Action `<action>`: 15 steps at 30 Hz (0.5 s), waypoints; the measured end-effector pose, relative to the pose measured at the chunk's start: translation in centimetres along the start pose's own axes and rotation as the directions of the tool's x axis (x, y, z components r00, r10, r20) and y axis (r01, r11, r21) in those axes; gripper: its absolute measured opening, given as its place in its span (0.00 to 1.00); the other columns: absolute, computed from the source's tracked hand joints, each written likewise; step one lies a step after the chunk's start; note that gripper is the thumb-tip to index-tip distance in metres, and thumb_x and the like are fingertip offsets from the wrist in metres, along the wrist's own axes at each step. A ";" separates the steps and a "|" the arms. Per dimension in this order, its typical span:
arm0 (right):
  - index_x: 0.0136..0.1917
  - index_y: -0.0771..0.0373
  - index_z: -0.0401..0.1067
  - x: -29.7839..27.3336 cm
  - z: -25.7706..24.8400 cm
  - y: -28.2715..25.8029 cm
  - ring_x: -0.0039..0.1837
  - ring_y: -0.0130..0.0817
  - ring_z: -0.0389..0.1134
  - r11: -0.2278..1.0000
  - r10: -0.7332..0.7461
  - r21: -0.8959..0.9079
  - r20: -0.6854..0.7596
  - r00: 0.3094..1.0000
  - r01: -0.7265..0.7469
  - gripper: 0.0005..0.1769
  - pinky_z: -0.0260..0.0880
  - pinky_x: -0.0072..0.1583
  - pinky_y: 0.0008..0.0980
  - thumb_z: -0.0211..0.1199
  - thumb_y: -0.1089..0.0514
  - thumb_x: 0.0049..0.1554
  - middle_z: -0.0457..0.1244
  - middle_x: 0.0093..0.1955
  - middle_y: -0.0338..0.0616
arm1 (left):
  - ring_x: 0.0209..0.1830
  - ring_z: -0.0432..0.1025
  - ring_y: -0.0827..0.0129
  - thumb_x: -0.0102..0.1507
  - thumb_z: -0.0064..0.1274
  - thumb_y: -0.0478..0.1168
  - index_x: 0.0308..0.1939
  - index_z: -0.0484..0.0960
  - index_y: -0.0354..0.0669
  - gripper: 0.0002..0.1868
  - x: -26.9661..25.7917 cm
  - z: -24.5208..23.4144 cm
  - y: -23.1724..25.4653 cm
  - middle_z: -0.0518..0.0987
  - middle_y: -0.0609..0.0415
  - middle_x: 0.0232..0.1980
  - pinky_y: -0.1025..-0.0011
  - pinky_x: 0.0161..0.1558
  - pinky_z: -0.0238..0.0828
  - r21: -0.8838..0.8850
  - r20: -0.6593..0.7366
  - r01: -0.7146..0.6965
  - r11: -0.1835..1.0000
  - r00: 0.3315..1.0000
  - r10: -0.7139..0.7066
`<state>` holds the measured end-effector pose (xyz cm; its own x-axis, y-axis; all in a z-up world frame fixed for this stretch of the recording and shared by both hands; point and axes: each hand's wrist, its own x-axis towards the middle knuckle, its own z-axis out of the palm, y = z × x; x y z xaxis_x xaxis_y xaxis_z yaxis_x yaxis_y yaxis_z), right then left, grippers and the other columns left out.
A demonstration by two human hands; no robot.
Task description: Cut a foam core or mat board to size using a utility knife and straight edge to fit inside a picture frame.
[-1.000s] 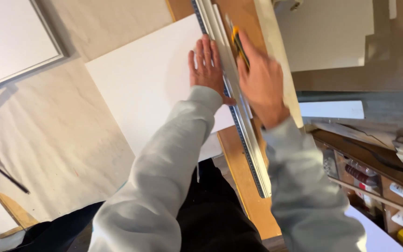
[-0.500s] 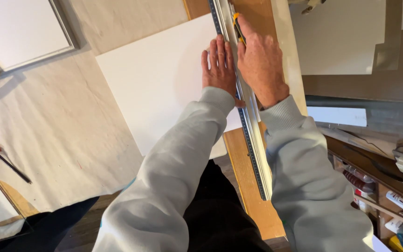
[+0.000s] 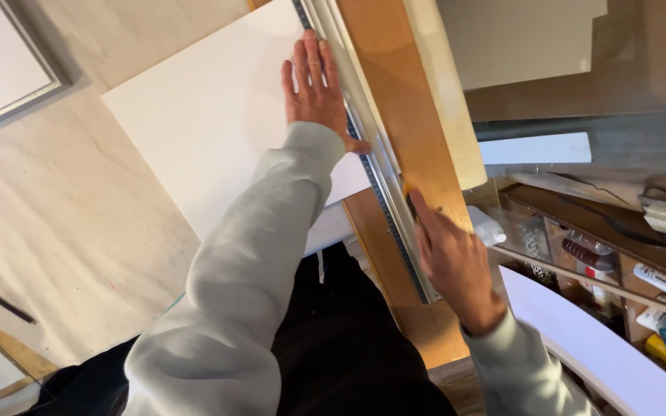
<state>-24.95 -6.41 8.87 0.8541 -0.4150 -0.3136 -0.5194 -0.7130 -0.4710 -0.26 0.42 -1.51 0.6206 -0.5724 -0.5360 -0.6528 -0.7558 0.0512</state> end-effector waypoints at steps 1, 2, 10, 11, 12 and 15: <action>0.76 0.55 0.63 -1.9 -0.4 0.6 0.39 0.56 0.69 0.998 0.062 0.000 0.063 0.996 -0.062 0.28 0.68 0.40 0.51 0.58 0.60 0.62 0.68 0.43 0.55 | 0.85 0.28 0.42 0.33 0.69 0.80 0.79 0.32 0.26 0.92 0.1 0.0 0.0 0.32 0.32 0.84 0.46 0.80 0.27 -0.002 -0.001 0.001 1.000 1.000 -0.001; 0.76 0.55 0.63 -2.8 -0.8 1.0 0.39 0.56 0.69 0.998 0.065 -0.001 0.057 0.996 -0.065 0.28 0.68 0.40 0.51 0.58 0.60 0.62 0.68 0.43 0.55 | 0.85 0.28 0.42 0.33 0.69 0.80 0.79 0.32 0.26 0.92 0.2 0.0 0.0 0.32 0.32 0.84 0.46 0.80 0.27 -0.001 -0.004 -0.005 1.000 1.000 0.005; 0.74 0.64 0.61 3.0 1.1 2.5 0.54 0.60 0.70 0.952 0.128 0.301 -0.205 0.970 -0.062 0.30 0.72 0.53 0.48 0.62 0.60 0.60 0.66 0.57 0.63 | 0.84 0.29 0.41 0.34 0.69 0.79 0.79 0.33 0.26 0.92 -0.3 -0.7 0.0 0.32 0.31 0.83 0.45 0.79 0.28 0.020 0.029 0.005 1.000 1.000 -0.006; 0.74 0.64 0.61 4.6 1.7 2.2 0.54 0.60 0.70 0.951 0.121 0.305 -0.210 0.970 -0.053 0.30 0.72 0.53 0.48 0.62 0.60 0.60 0.66 0.57 0.63 | 0.84 0.29 0.41 0.34 0.69 0.79 0.79 0.33 0.26 0.92 -0.6 -0.4 0.2 0.32 0.31 0.83 0.45 0.79 0.28 0.025 0.021 0.011 1.000 1.000 -0.012; 0.72 0.64 0.62 6.6 2.3 1.9 0.55 0.59 0.71 0.935 0.097 0.356 -0.232 0.968 -0.009 0.29 0.72 0.55 0.47 0.62 0.59 0.60 0.67 0.58 0.62 | 0.84 0.29 0.41 0.34 0.69 0.79 0.79 0.33 0.26 0.92 -0.5 -0.4 0.2 0.32 0.31 0.83 0.45 0.79 0.28 0.024 0.016 0.005 1.000 1.000 -0.005; 0.72 0.62 0.62 12.7 3.4 0.8 0.57 0.59 0.71 0.909 0.009 0.400 -0.298 0.955 0.116 0.26 0.72 0.57 0.47 0.62 0.59 0.62 0.68 0.59 0.62 | 0.84 0.29 0.41 0.33 0.70 0.79 0.79 0.34 0.26 0.92 0.3 -0.9 -0.1 0.33 0.31 0.83 0.45 0.79 0.28 0.023 -0.010 0.012 1.000 1.000 -0.012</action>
<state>-14.59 -10.33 1.72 0.8189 -0.5709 -0.0582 -0.3843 -0.4703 -0.7945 0.41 0.04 -0.96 0.6329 -0.5665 -0.5278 -0.6548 -0.7554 0.0256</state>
